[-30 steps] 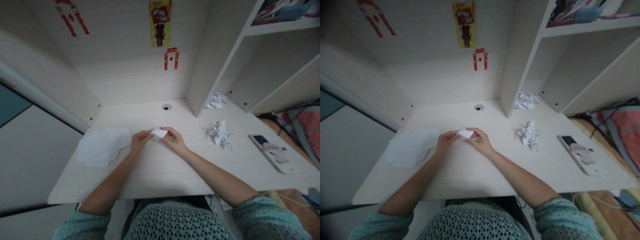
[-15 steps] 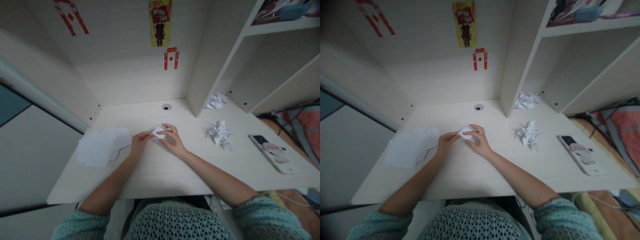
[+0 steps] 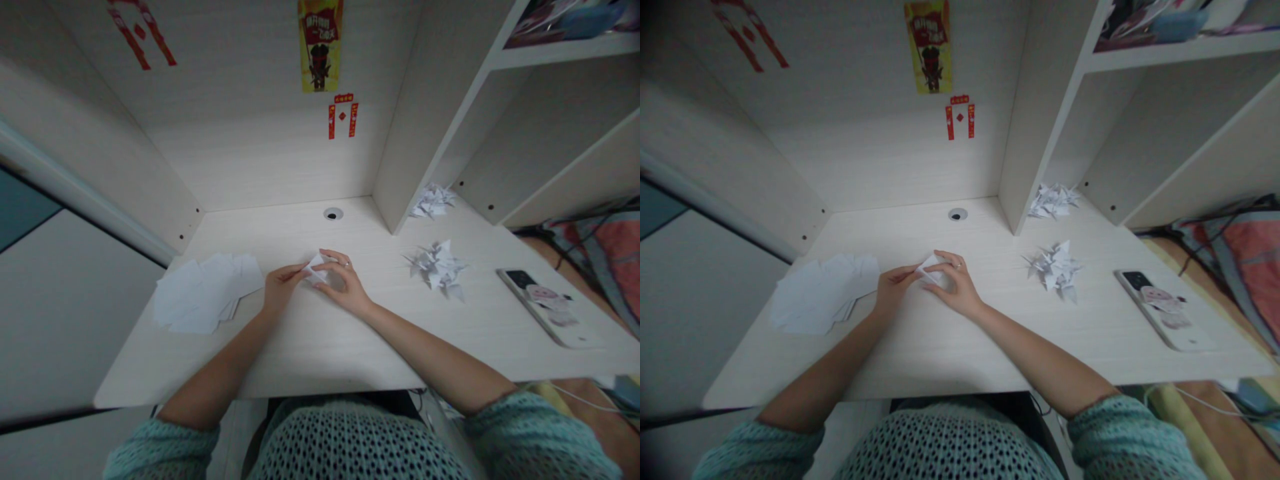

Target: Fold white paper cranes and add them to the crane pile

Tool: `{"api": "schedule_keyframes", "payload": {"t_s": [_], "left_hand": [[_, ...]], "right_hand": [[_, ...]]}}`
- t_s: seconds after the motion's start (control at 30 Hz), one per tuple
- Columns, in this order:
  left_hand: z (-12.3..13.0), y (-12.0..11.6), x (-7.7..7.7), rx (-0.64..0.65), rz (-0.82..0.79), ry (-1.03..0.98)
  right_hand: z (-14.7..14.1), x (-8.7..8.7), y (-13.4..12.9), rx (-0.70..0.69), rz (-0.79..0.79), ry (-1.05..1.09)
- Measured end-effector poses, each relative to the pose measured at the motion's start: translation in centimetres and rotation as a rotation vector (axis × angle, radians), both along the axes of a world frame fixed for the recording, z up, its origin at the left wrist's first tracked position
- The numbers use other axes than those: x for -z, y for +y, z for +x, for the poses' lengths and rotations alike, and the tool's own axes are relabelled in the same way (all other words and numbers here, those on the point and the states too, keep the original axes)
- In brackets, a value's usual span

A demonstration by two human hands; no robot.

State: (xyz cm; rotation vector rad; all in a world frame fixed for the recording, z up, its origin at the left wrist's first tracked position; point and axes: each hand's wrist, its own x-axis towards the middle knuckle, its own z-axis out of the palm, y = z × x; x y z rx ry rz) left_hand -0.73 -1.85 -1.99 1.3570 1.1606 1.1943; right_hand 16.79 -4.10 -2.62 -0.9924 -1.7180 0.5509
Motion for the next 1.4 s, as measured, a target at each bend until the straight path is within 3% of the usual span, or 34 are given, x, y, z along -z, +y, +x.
{"api": "schedule_keyframes", "payload": {"t_s": [0.2, 0.37, 0.83, 1.07, 1.2, 1.4], "left_hand": [[0.1, 0.5, 0.8, -0.049, -0.069, -0.083], [-0.1, 0.7, 1.4, -0.007, -0.121, -0.123], [0.1, 0.1, 0.0, 0.036, -0.115, 0.023], [0.1, 0.2, 0.2, 0.028, -0.093, 0.013], [0.2, 0.3, 0.4, -0.002, -0.100, 0.003], [0.1, 0.3, 0.1, 0.053, -0.094, 0.064]], "right_hand": [[-0.2, 0.4, 0.1, -0.055, -0.067, 0.058], [-0.4, 1.1, 0.5, -0.035, -0.098, 0.156], [-0.3, 1.9, 1.2, 0.003, -0.165, 0.260], [-1.0, 2.2, 1.1, -0.108, -0.450, 0.579], [-1.2, 2.4, 1.1, -0.155, -0.571, 0.595], [-0.8, 2.1, 1.4, -0.056, -0.520, 0.589]]}}
